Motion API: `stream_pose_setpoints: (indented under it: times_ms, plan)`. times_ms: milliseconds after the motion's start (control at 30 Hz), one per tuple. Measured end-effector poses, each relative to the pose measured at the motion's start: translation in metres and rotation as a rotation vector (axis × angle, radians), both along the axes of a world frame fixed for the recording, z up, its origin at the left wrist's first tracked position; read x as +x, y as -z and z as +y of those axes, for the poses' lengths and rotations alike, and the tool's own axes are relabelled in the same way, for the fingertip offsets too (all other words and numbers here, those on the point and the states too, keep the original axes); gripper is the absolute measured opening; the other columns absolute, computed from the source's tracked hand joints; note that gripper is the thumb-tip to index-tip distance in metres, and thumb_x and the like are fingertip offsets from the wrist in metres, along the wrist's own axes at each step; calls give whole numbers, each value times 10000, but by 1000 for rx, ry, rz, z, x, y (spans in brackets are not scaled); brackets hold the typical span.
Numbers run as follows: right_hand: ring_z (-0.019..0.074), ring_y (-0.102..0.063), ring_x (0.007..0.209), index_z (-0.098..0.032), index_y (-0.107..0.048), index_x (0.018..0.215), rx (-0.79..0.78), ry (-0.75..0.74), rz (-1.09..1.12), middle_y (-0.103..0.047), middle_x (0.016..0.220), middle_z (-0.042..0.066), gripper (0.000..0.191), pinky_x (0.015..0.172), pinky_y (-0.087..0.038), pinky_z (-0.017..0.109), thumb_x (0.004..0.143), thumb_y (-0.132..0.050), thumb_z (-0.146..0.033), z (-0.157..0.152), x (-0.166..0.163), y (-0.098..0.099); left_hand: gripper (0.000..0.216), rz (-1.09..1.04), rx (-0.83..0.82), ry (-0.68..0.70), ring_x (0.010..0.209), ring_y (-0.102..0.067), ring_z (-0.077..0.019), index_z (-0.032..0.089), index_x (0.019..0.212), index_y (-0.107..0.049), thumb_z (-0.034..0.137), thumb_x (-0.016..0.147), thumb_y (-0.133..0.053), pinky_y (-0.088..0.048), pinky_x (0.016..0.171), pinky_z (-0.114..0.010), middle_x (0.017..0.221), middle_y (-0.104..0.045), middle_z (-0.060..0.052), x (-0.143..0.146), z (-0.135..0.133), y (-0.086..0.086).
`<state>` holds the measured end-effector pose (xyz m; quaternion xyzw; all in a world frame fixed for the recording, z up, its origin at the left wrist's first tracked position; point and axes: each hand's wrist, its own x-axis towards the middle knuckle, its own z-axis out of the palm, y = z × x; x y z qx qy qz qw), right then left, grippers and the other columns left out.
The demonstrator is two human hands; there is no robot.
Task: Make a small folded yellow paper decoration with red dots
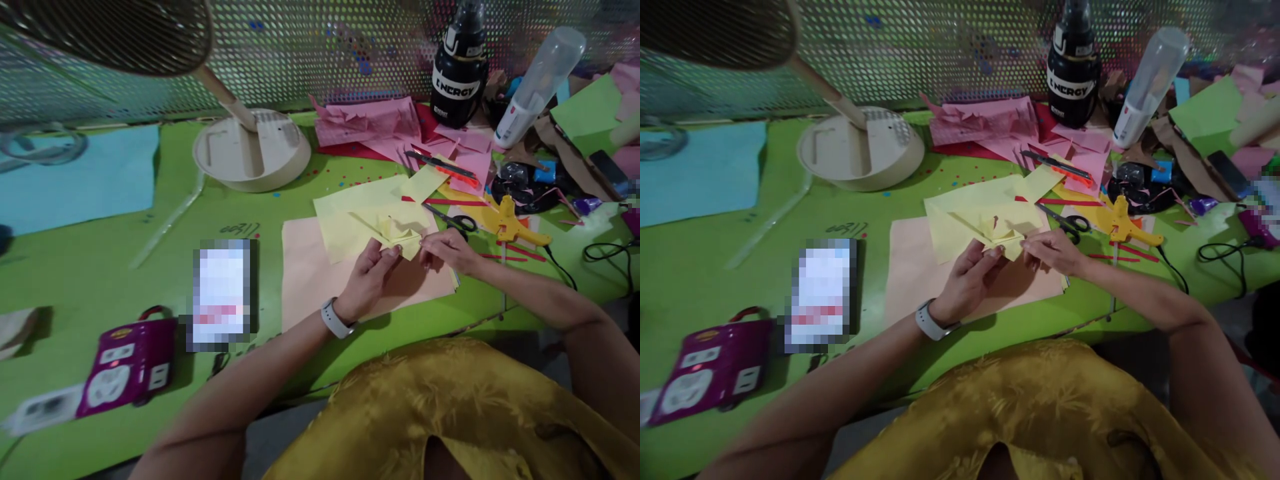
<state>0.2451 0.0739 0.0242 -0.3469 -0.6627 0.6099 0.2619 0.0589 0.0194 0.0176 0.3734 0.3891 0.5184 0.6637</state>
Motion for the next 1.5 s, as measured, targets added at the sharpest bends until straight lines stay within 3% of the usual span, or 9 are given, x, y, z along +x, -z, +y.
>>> stream_pose_setpoints:
  times_ms: [167, 333, 467, 567, 700, 967, 1200, 1500]
  plan:
    - [110, -512, 609, -201, -543, 699, 226, 264, -10, -559, 671, -14, 453, 615, -439, 275, 937, -467, -579, 7, 1, 2, 320, 113, 101, 77, 806, -616, -117, 252, 1211, -545, 339, 918, -641, -490, 787, -248, 874, -688, 15, -4, 0, 5]
    - [129, -510, 671, -199, -566, 688, 267, 100, -71, -538, 721, -2, 438, 634, -423, 290, 898, -548, -582, 6, -3, -3, 639, 163, 137, 168, 793, -626, -137, 262, 1473, -315, 329, 919, -627, -492, 778, -271, 809, -668, 23, -5, -2, 8]
    - [136, -525, 690, -198, -610, 720, 378, 106, -53, -561, 745, 12, 374, 638, -425, 289, 867, -626, -542, 3, -6, -4, 778, 182, 164, 142, 838, -653, -140, 243, 1546, -128, 337, 935, -602, -506, 825, -292, 873, -693, 1, -5, -2, 11]
    - [131, -510, 671, -190, -602, 714, 401, 168, -59, -557, 721, 11, 386, 611, -407, 277, 877, -614, -539, 1, -7, -4, 743, 189, 100, 111, 880, -686, -158, 221, 1510, -189, 374, 923, -618, -540, 822, -306, 916, -716, -21, -5, 0, 11]
    - [101, -458, 575, -181, -584, 720, 229, 245, -64, -529, 637, -26, 411, 545, -374, 254, 846, -634, -568, 1, -7, -3, 575, 160, -9, 149, 854, -728, -181, 209, 1312, -392, 429, 869, -684, -592, 755, -310, 887, -739, -26, -4, 1, 3]
    - [80, -433, 538, -177, -592, 720, 80, 235, 9, -506, 610, -43, 414, 487, -371, 228, 795, -679, -574, 2, -6, -6, 389, 175, -92, 189, 794, -750, -199, 171, 924, -568, 495, 797, -744, -631, 688, -307, 840, -770, -61, -3, 0, -5]
    - [77, -471, 563, -152, -641, 732, -208, 39, 33, -558, 641, -31, 395, 497, -410, 220, 725, -751, -532, 4, -6, -11, 309, 175, -29, 286, 745, -750, -178, 178, 903, -604, 457, 834, -717, -632, 699, -294, 821, -756, -44, -3, -3, -3]
    - [123, -615, 706, -137, -691, 830, -228, -48, 59, -692, 785, 26, 368, 647, -521, 260, 700, -788, -468, 1, -3, -9, 315, 191, -45, 308, 738, -751, -178, 165, 911, -644, 452, 818, -735, -630, 705, -293, 832, -757, -46, -3, -3, -4]
